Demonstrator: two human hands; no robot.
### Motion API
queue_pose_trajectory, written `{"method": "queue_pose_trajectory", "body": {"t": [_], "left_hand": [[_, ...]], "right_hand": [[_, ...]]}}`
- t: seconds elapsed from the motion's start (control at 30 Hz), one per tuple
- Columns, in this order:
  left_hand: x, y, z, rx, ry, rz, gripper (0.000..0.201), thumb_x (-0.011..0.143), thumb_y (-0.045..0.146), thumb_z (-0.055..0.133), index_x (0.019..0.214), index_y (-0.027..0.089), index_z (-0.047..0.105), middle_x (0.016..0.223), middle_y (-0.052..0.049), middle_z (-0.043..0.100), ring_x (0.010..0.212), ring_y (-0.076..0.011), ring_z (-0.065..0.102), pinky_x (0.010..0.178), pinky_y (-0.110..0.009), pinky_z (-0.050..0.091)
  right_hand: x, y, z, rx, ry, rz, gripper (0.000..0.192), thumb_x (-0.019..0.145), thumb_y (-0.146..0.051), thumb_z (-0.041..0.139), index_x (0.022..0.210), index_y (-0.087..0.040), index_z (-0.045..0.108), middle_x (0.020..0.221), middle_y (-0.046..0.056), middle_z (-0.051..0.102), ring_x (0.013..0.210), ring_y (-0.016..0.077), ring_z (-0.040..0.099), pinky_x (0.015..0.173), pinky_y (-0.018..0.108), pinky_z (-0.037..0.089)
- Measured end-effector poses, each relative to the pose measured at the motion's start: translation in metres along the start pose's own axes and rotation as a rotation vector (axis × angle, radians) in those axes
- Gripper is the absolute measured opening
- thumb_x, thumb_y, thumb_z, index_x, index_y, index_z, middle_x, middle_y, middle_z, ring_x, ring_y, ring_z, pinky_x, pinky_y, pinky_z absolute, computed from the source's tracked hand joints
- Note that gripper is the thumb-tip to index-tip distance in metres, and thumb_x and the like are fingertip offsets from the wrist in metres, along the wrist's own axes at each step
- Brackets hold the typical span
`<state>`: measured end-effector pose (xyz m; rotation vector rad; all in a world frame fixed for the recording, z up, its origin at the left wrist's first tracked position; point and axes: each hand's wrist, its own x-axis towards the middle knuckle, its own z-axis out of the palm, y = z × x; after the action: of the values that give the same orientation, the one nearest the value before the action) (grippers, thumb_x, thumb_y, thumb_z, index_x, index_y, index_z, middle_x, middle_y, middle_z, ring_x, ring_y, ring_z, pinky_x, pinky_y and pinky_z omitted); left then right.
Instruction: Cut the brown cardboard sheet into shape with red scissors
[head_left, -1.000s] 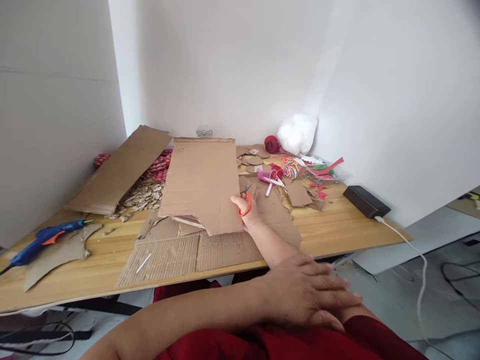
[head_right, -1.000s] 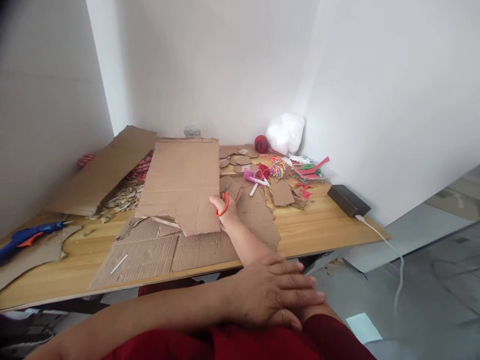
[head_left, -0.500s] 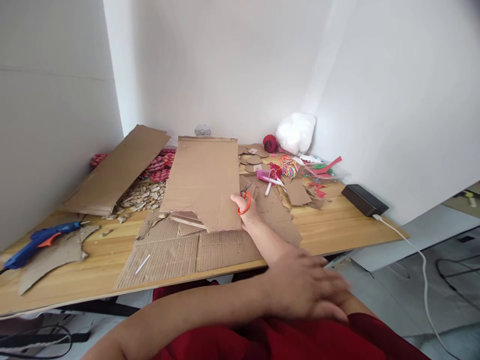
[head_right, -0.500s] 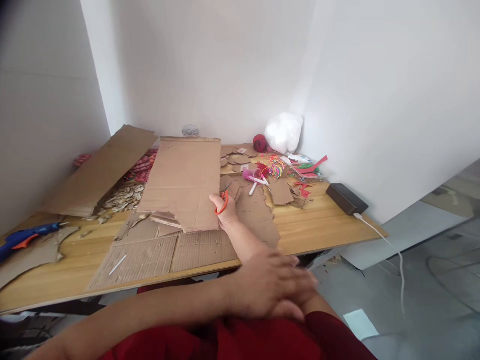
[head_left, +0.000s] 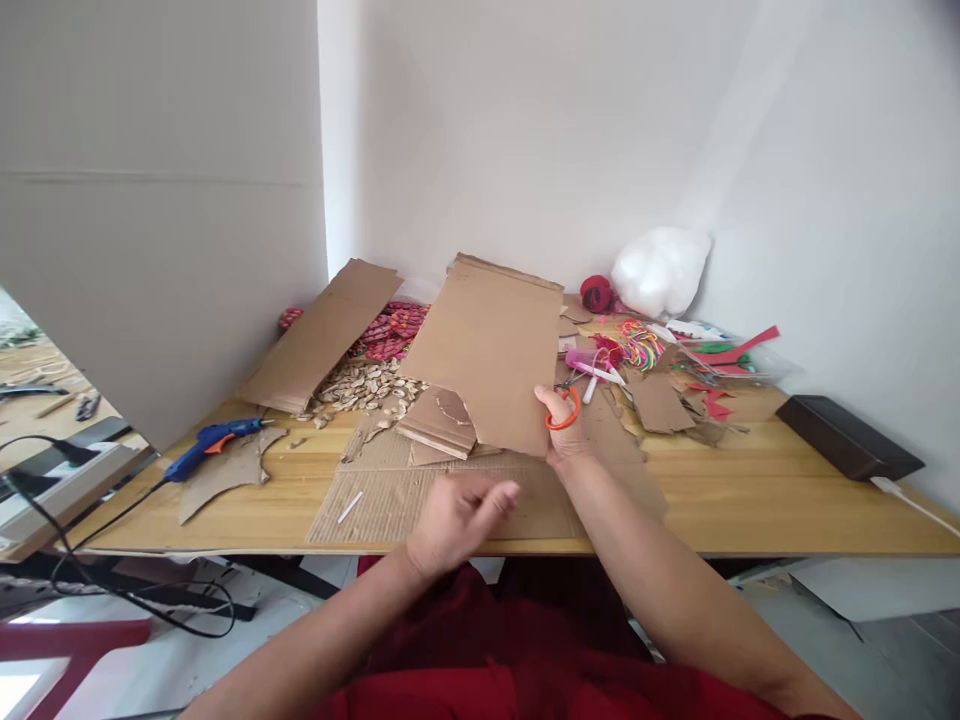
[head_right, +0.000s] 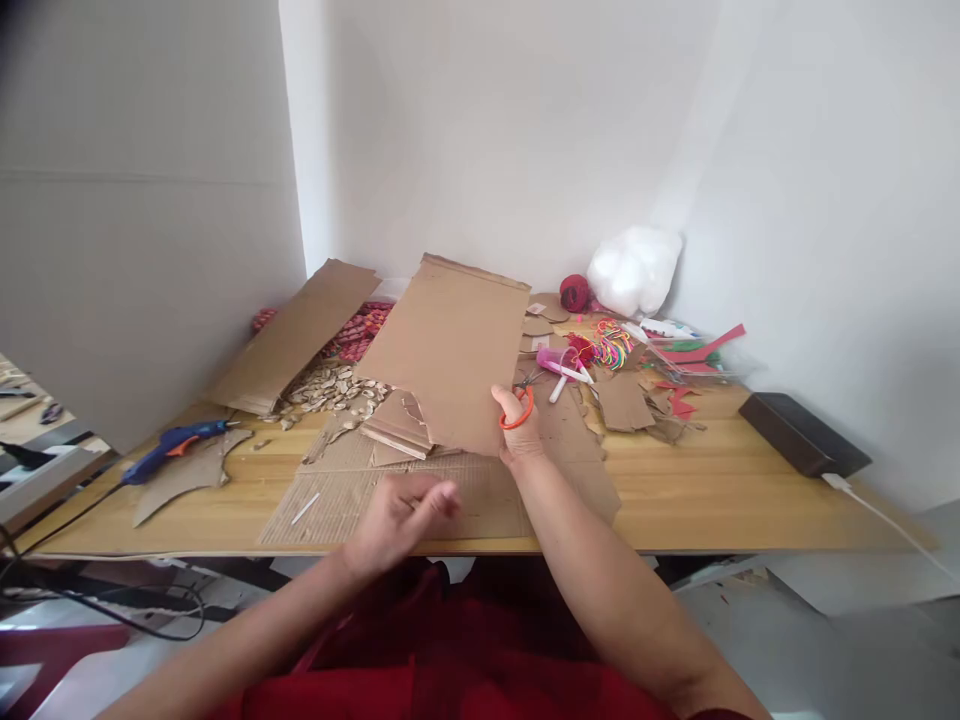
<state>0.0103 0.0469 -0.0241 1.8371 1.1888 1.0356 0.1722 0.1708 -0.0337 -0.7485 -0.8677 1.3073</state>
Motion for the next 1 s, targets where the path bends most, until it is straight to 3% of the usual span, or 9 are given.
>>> {"method": "queue_pose_trajectory", "body": {"t": [0.1,0.2,0.3,0.43,0.53,0.63,0.83,1.0], "left_hand": [[0.009,-0.01,-0.035,-0.303,0.277,-0.268,0.039,0.085,0.057,0.068,0.088,0.018,0.071,0.081,-0.005,0.073,0.078,-0.0191,0.069,0.063,-0.026,0.052],[0.026,-0.011,-0.052,-0.75,0.429,-0.317,0.044,0.075,0.05,0.082,0.104,0.021,0.065,0.095,-0.003,0.073,0.083,-0.0156,0.069,0.07,-0.026,0.055],[0.046,-0.007,-0.047,-0.937,0.523,-0.314,0.046,0.062,0.042,0.091,0.092,0.019,0.066,0.095,-0.004,0.074,0.086,-0.0172,0.07,0.075,-0.028,0.056],[0.067,-0.007,-0.034,-0.907,0.665,-0.31,0.047,0.053,0.033,0.094,0.089,0.015,0.071,0.098,-0.01,0.077,0.1,-0.0257,0.072,0.091,-0.036,0.056],[0.08,-0.015,-0.044,-0.86,0.636,-0.302,0.048,0.052,0.033,0.095,0.09,0.014,0.072,0.098,-0.01,0.078,0.101,-0.0279,0.071,0.093,-0.04,0.056],[0.09,-0.023,-0.07,-0.785,0.541,-0.29,0.046,0.054,0.038,0.095,0.087,0.013,0.074,0.096,-0.011,0.079,0.097,-0.0283,0.072,0.089,-0.039,0.058],[0.111,-0.031,-0.118,-0.672,0.375,-0.233,0.046,0.06,0.038,0.093,0.095,0.012,0.077,0.108,-0.014,0.078,0.098,-0.0293,0.073,0.088,-0.037,0.059],[0.127,-0.049,-0.127,-0.714,0.359,-0.241,0.048,0.062,0.035,0.093,0.102,0.014,0.077,0.113,-0.014,0.077,0.102,-0.0297,0.073,0.089,-0.037,0.06]], "right_hand": [[-0.005,-0.002,0.007,0.017,-0.024,0.006,0.021,0.074,-0.037,0.071,0.09,-0.023,0.069,0.092,0.005,0.078,0.096,0.0294,0.072,0.087,0.044,0.057],[-0.014,-0.002,0.015,-0.011,-0.053,-0.001,0.019,0.074,-0.038,0.071,0.086,-0.024,0.067,0.095,0.006,0.078,0.099,0.0292,0.071,0.091,0.044,0.055],[-0.021,0.001,0.021,-0.082,-0.094,-0.028,0.021,0.075,-0.041,0.072,0.085,-0.024,0.066,0.099,0.007,0.077,0.101,0.0291,0.069,0.093,0.043,0.053],[-0.022,0.005,0.019,-0.237,-0.123,-0.085,0.025,0.075,-0.044,0.077,0.079,-0.024,0.063,0.084,0.003,0.072,0.09,0.0265,0.066,0.085,0.039,0.051],[-0.022,0.002,0.011,-0.363,-0.154,-0.098,0.029,0.074,-0.044,0.081,0.073,-0.024,0.059,0.069,-0.001,0.062,0.071,0.02,0.059,0.072,0.034,0.047],[-0.024,-0.01,0.004,-0.458,-0.237,-0.058,0.031,0.078,-0.047,0.079,0.073,-0.022,0.062,0.067,-0.002,0.06,0.059,0.0153,0.049,0.06,0.03,0.041],[-0.019,-0.036,-0.008,-0.755,-0.493,0.131,0.031,0.085,-0.047,0.073,0.079,-0.022,0.057,0.068,-0.003,0.05,0.061,0.014,0.043,0.058,0.028,0.035],[-0.007,-0.048,-0.003,-0.995,-0.598,0.183,0.032,0.088,-0.046,0.07,0.078,-0.022,0.052,0.071,-0.004,0.047,0.063,0.0138,0.04,0.059,0.028,0.034]]}}
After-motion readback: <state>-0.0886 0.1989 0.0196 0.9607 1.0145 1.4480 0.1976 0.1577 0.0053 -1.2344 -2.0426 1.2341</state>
